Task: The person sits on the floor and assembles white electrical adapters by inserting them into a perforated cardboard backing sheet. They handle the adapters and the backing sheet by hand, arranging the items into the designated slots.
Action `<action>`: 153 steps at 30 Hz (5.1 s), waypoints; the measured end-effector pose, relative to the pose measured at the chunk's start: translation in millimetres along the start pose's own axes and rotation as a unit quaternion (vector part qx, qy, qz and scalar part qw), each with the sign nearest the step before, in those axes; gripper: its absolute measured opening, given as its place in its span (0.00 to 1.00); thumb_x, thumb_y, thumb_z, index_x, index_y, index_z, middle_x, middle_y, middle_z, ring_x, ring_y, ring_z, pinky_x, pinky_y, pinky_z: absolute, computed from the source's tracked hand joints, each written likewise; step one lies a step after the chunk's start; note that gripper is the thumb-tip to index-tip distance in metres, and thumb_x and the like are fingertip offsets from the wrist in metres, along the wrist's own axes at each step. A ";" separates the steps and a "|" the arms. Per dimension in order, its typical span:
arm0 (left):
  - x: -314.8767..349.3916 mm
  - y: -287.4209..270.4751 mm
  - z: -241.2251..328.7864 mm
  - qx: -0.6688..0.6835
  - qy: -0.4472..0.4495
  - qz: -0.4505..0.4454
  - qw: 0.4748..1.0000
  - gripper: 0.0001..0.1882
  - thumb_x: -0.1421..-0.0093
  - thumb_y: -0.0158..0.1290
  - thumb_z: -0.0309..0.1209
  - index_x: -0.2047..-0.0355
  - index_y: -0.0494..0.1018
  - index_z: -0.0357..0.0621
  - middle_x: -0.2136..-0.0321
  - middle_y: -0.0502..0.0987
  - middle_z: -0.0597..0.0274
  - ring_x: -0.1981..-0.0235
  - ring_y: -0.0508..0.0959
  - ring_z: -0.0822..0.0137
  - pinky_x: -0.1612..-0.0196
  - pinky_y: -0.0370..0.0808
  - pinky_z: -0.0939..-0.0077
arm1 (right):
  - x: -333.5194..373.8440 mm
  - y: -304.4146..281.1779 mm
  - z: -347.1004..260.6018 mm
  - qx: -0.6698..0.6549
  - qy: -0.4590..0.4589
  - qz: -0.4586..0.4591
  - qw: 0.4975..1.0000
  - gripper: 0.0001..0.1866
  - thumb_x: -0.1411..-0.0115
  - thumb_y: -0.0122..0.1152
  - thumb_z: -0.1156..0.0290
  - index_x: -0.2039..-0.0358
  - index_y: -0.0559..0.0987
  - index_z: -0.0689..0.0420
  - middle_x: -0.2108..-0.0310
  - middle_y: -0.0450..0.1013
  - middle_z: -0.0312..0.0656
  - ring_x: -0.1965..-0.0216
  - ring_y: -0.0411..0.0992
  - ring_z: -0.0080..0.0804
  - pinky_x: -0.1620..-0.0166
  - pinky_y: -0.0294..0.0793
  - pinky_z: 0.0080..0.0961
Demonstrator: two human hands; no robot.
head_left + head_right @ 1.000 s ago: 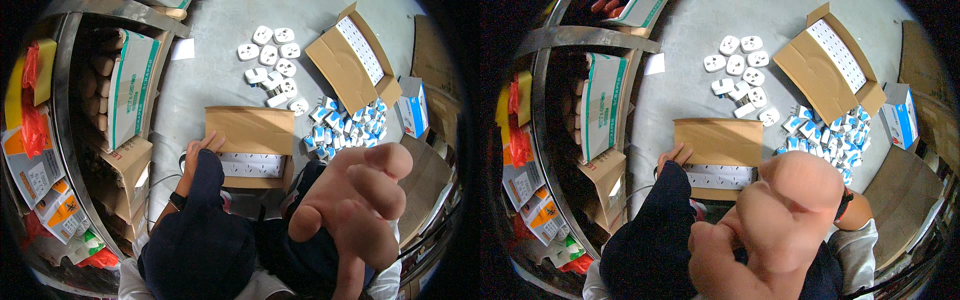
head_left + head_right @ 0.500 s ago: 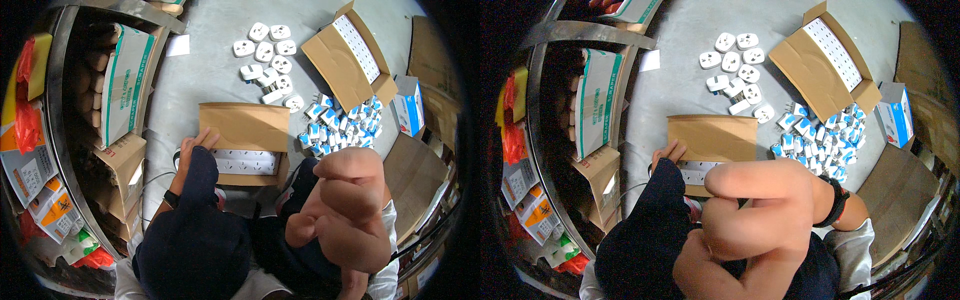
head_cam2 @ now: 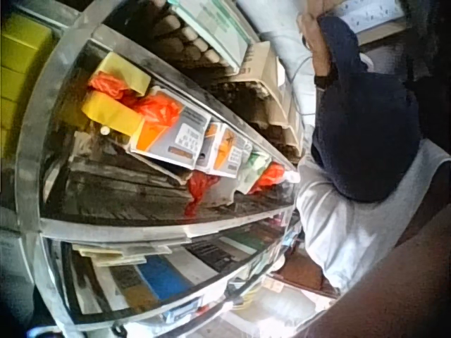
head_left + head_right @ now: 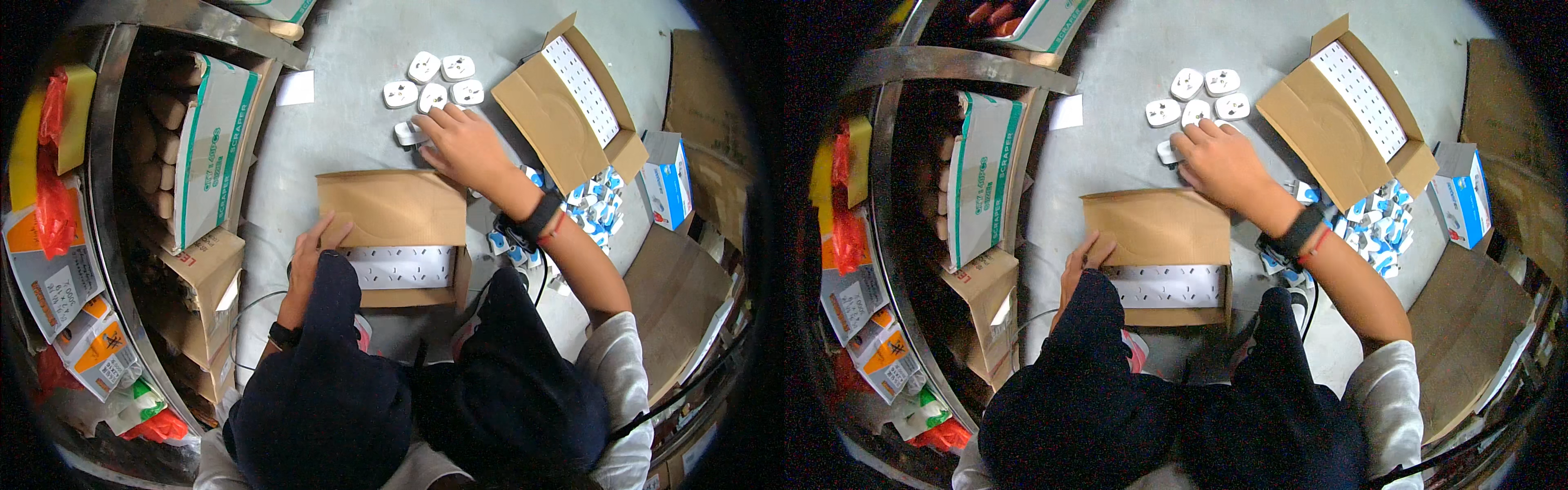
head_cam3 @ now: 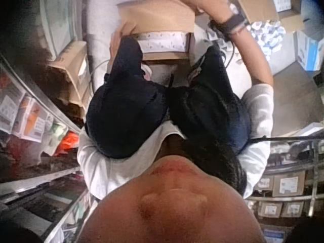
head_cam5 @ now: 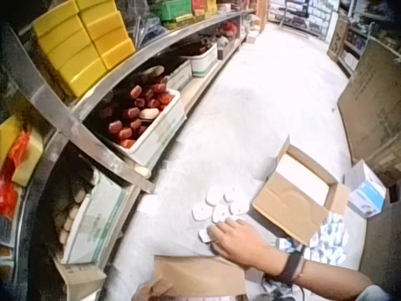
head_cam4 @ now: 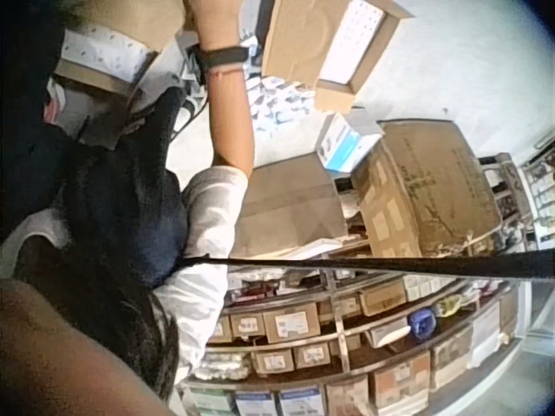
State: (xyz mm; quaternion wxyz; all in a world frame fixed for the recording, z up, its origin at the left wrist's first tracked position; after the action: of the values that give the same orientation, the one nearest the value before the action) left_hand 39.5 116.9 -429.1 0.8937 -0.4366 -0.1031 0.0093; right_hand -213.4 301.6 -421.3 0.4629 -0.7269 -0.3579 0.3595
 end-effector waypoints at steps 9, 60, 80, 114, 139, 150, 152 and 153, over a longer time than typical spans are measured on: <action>-20.8 -8.9 -4.3 0.052 -0.062 0.018 0.997 0.34 0.55 0.52 0.13 0.47 0.73 0.57 0.42 0.66 0.58 0.54 0.75 0.57 0.54 0.75 0.69 | -11.9 14.3 17.9 -0.085 0.141 -0.043 0.985 0.14 0.52 0.64 0.61 0.67 0.79 0.55 0.71 0.75 0.43 0.65 0.75 0.42 0.63 0.75 0.38; -18.5 -6.8 11.4 -0.066 0.079 0.119 0.987 0.20 0.50 0.57 0.24 0.55 0.76 0.53 0.50 0.73 0.66 0.51 0.71 0.62 0.48 0.67 0.65 | 68.9 52.7 -106.5 -0.434 0.259 -0.225 0.833 0.27 0.53 0.67 0.73 0.53 0.66 0.57 0.69 0.71 0.44 0.69 0.74 0.32 0.66 0.74 0.27; -24.4 -6.2 17.3 -0.015 0.034 0.139 0.990 0.15 0.52 0.58 0.24 0.62 0.78 0.51 0.59 0.75 0.66 0.52 0.71 0.59 0.48 0.67 0.64 | 60.7 49.7 -115.3 -0.459 -0.003 -0.165 0.873 0.25 0.55 0.56 0.86 0.53 0.71 0.56 0.46 0.61 0.52 0.43 0.61 0.53 0.43 0.67 0.36; -26.9 -20.7 37.6 -0.101 0.052 -0.078 0.990 0.21 0.52 0.63 0.39 0.59 0.76 0.44 0.50 0.72 0.63 0.42 0.63 0.55 0.37 0.56 0.54 | 80.3 43.5 -123.1 -0.537 0.279 -0.191 0.773 0.17 0.51 0.64 0.76 0.62 0.69 0.58 0.71 0.67 0.45 0.68 0.69 0.43 0.64 0.70 0.35; -76.9 36.4 61.6 -0.183 0.070 -0.101 0.975 0.55 0.67 0.69 0.52 0.40 0.60 0.44 0.47 0.66 0.54 0.42 0.64 0.56 0.40 0.59 0.56 | 124.0 -64.0 -37.7 -0.518 0.376 0.109 0.760 0.18 0.33 0.44 0.73 0.43 0.64 0.61 0.55 0.66 0.40 0.55 0.66 0.25 0.50 0.64 0.23; -78.7 39.4 54.5 -0.187 0.077 -0.083 0.976 0.44 0.59 0.64 0.49 0.41 0.63 0.47 0.48 0.66 0.58 0.43 0.61 0.56 0.40 0.58 0.56 | 111.6 -56.4 -80.2 -0.590 0.325 0.001 0.739 0.14 0.37 0.44 0.76 0.51 0.67 0.62 0.58 0.65 0.46 0.56 0.68 0.32 0.51 0.67 0.28; -78.6 38.4 52.7 -0.144 0.081 -0.068 0.984 0.41 0.58 0.64 0.45 0.43 0.65 0.47 0.49 0.67 0.56 0.44 0.64 0.52 0.40 0.60 0.60 | 105.0 -49.0 -80.6 -0.521 0.262 -0.049 0.811 0.15 0.39 0.45 0.76 0.51 0.67 0.61 0.59 0.65 0.49 0.56 0.68 0.40 0.52 0.67 0.31; -77.9 36.4 51.9 -0.110 0.090 -0.049 0.989 0.38 0.57 0.64 0.42 0.44 0.66 0.46 0.49 0.67 0.55 0.44 0.64 0.52 0.41 0.61 0.60 | 104.8 -46.1 -81.1 -0.522 0.280 -0.066 0.803 0.15 0.40 0.46 0.76 0.51 0.67 0.60 0.59 0.65 0.52 0.57 0.68 0.47 0.53 0.68 0.33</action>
State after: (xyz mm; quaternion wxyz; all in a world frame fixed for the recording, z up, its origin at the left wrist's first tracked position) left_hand -44.1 171.5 -440.2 0.8451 -0.5260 -0.0437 -0.0852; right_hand -102.0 371.8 -373.1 0.1162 -0.9023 -0.3935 -0.1325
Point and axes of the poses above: each hand's wrist, its own x-axis away from the middle knuckle, its own y-axis out of the palm, z = x × y, the point moved 2 cm from there along -x, towards the middle knuckle
